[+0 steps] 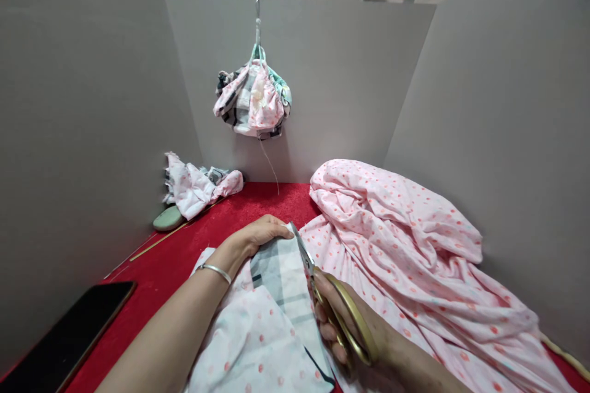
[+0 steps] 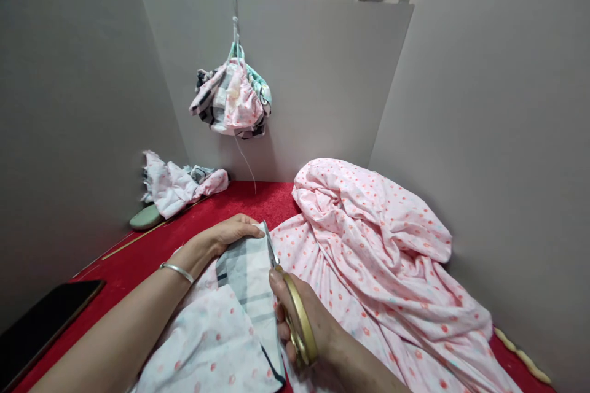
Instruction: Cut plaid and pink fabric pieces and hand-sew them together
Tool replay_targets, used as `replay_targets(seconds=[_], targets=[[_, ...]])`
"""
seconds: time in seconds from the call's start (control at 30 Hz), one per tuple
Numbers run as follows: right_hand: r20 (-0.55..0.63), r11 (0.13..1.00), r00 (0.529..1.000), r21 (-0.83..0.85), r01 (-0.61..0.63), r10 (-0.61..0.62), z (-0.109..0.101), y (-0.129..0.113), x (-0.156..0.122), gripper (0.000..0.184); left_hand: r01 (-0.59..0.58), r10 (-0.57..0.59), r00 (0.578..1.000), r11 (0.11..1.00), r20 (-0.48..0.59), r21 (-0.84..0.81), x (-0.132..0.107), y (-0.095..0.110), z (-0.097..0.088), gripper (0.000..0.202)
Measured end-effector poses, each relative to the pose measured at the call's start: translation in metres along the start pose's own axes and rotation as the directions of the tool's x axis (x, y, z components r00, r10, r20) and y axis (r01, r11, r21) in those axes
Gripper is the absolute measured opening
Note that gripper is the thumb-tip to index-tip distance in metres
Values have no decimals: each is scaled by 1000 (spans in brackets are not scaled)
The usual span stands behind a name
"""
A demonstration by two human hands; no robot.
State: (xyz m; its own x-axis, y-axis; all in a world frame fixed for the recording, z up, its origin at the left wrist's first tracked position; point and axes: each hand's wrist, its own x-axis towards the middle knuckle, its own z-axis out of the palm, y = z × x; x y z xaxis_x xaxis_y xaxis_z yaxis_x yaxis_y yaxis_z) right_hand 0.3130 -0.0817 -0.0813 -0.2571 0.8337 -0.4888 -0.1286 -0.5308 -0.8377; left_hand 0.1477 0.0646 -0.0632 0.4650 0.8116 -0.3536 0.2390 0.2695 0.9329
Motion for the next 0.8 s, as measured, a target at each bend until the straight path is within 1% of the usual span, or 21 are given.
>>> replay_targets(seconds=[0.13,0.23,0.33,0.43,0.57,0.67,0.8], targets=[[-11,998,998,17,-67,67,1,-9,-2,38,10,-10,1000,1000,16,3,-2,1,2,17],[-6,993,994,-52,-107,107,4,-14,-1,40,2,-2,1000,1000,26,1,-2,0,1,17],[-23,992,997,-96,-77,75,8,-17,1,43,-5,5,999,1000,32,-10,-1,-1,-1,18],[-49,998,998,-49,-35,32,9,-14,3,47,-11,12,999,1000,38,-21,-1,-1,-3,18],[-47,1000,999,-28,2,-3,7,-3,8,55,-15,17,998,999,52,-31,0,-1,-3,18],[-61,999,998,-36,2,-4,6,1,11,53,-17,20,998,999,66,-47,0,-1,-3,19],[-94,998,995,-55,14,-19,8,0,11,50,-30,35,997,997,76,-66,0,-1,-5,20]])
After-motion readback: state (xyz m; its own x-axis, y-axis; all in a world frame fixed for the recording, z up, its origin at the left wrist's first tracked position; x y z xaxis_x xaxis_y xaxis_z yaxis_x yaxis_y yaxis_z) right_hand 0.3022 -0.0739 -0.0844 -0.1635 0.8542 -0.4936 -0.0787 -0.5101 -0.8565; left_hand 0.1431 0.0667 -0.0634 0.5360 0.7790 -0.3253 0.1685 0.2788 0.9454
